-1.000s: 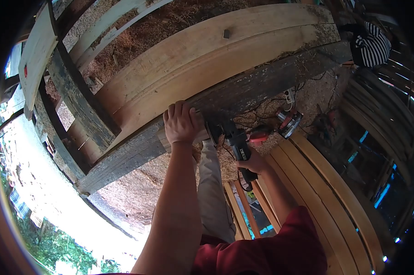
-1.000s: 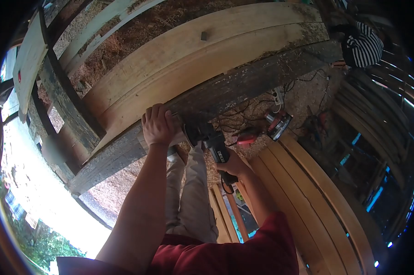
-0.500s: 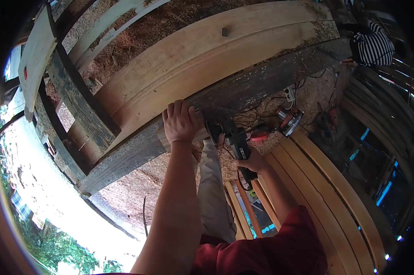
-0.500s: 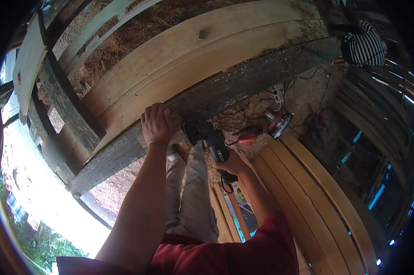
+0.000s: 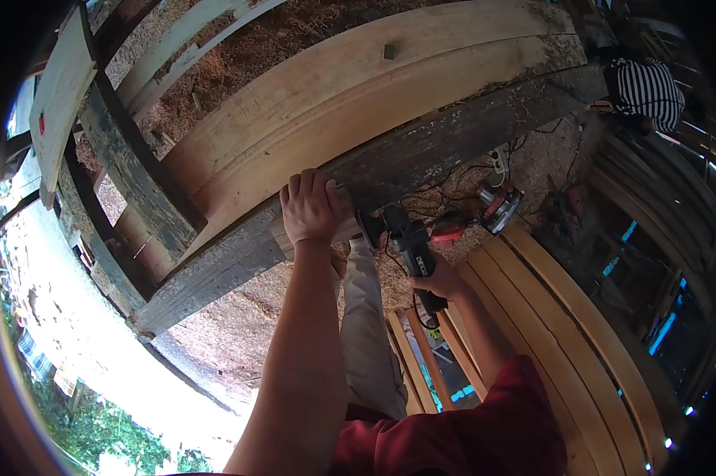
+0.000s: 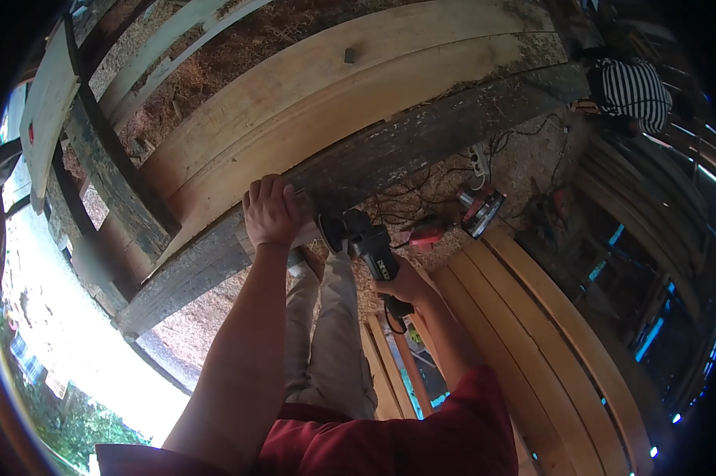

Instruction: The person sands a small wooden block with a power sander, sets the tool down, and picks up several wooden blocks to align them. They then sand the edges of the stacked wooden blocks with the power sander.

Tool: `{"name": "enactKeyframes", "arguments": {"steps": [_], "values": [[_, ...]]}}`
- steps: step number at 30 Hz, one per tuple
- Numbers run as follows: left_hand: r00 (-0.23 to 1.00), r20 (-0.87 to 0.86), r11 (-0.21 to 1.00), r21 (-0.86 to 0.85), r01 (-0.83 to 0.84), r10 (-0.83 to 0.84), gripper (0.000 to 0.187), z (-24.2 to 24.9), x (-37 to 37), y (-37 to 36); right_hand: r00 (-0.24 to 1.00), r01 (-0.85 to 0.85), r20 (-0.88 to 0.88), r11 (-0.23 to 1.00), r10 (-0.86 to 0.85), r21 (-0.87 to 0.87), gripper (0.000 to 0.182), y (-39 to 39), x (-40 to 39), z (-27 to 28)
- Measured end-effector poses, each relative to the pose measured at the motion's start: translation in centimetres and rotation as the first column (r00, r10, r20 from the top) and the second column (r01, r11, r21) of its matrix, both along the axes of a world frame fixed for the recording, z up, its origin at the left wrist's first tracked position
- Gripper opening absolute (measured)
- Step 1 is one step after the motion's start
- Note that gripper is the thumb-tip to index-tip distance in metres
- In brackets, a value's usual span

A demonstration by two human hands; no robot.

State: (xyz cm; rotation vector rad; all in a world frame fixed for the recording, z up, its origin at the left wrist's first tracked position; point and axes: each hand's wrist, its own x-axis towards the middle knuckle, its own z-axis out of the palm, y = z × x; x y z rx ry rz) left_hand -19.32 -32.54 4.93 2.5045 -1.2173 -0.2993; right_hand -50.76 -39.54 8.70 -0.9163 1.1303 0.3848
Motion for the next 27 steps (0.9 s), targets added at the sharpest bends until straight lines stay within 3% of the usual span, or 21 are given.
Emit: {"name": "enactKeyframes", "arguments": {"steps": [15, 20, 27], "values": [[1.000, -0.002, 1.000, 0.000, 0.013, -0.013, 0.023, 0.2, 0.0, 0.0, 0.999, 0.044, 0.002, 0.999, -0.044, 0.014, 0.060, 0.6, -0.2, -0.8], [1.000, 0.000, 1.000, 0.001, 0.004, -0.004, 0.022, -0.1, 0.0, 0.0, 1.000, 0.003, 0.001, 1.000, -0.003, 0.010, 0.052, 0.6, -0.5, -0.9], [1.000, -0.012, 1.000, 0.007, 0.007, -0.007, 0.021, 0.0, -0.1, 0.0, 0.995, 0.089, 0.040, 0.996, -0.090, 0.007, 0.057, 0.4, 1.7, -1.5]]}}
